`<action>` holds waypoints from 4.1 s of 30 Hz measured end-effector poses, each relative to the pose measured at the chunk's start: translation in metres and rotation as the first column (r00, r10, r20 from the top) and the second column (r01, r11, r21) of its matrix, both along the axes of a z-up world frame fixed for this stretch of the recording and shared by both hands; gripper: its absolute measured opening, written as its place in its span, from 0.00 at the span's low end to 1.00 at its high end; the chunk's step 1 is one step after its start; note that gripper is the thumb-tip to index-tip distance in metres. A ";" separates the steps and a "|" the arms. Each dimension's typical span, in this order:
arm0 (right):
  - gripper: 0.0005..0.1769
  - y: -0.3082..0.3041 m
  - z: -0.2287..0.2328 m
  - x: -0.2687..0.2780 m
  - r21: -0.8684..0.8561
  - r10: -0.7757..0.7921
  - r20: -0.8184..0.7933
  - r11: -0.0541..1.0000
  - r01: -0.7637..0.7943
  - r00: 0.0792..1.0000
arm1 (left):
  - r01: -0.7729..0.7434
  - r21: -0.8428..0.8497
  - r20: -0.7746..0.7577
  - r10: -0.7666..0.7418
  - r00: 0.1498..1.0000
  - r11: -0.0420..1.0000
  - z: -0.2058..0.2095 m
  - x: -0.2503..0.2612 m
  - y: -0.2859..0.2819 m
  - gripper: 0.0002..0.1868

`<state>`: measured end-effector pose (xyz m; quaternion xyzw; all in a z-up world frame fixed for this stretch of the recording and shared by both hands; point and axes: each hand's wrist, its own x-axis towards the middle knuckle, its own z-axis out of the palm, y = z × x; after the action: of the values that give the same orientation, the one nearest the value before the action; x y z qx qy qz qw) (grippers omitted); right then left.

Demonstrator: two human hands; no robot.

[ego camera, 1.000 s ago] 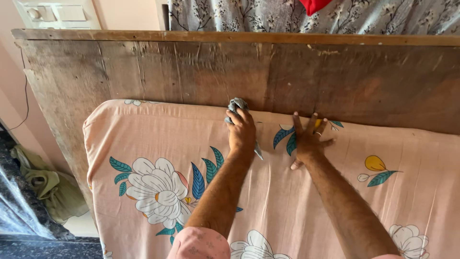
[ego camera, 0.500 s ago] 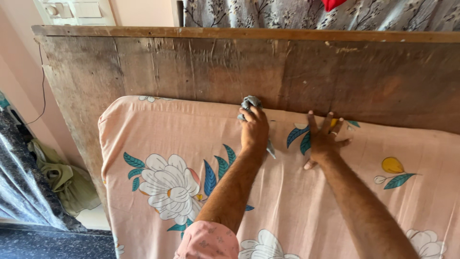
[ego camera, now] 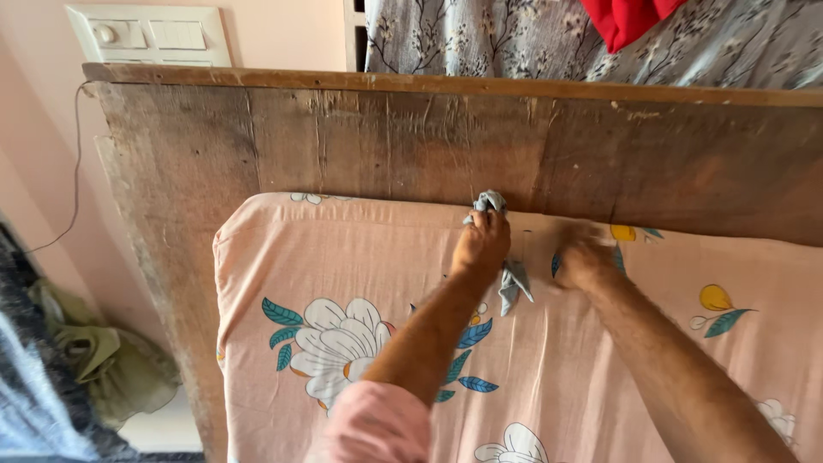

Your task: The person wipes a floral-patterned bed sheet with a cloth, moving across the surface and along the edges. The person also wipes the wooden headboard of the bed with the same cloth.

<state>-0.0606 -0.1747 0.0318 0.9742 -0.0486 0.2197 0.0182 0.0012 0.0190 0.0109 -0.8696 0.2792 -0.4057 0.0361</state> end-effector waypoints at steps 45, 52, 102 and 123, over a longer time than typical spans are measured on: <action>0.22 0.368 0.051 0.072 -0.129 0.565 0.539 0.788 -0.602 0.624 | -0.518 -0.021 -0.209 0.503 0.838 0.855 -0.035 -0.058 0.321 0.45; 0.25 0.265 0.041 0.064 -0.087 0.281 0.462 0.958 -0.272 0.841 | -0.542 -0.037 -0.219 0.522 0.824 0.840 -0.036 -0.055 0.318 0.45; 0.22 0.154 0.045 0.090 -0.038 -0.038 0.287 0.998 0.051 0.957 | -0.470 -0.094 -0.190 0.448 0.874 0.877 -0.043 -0.054 0.329 0.45; 0.24 0.506 0.078 0.109 -0.245 0.512 0.489 0.858 -0.452 0.706 | -0.275 -0.093 -0.235 0.248 0.940 0.957 -0.043 -0.072 0.353 0.47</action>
<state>0.0489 0.3310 0.1098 0.8484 0.2164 0.4831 -0.0024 -0.0711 0.3717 -0.0317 -0.9392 0.1375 -0.3147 0.0042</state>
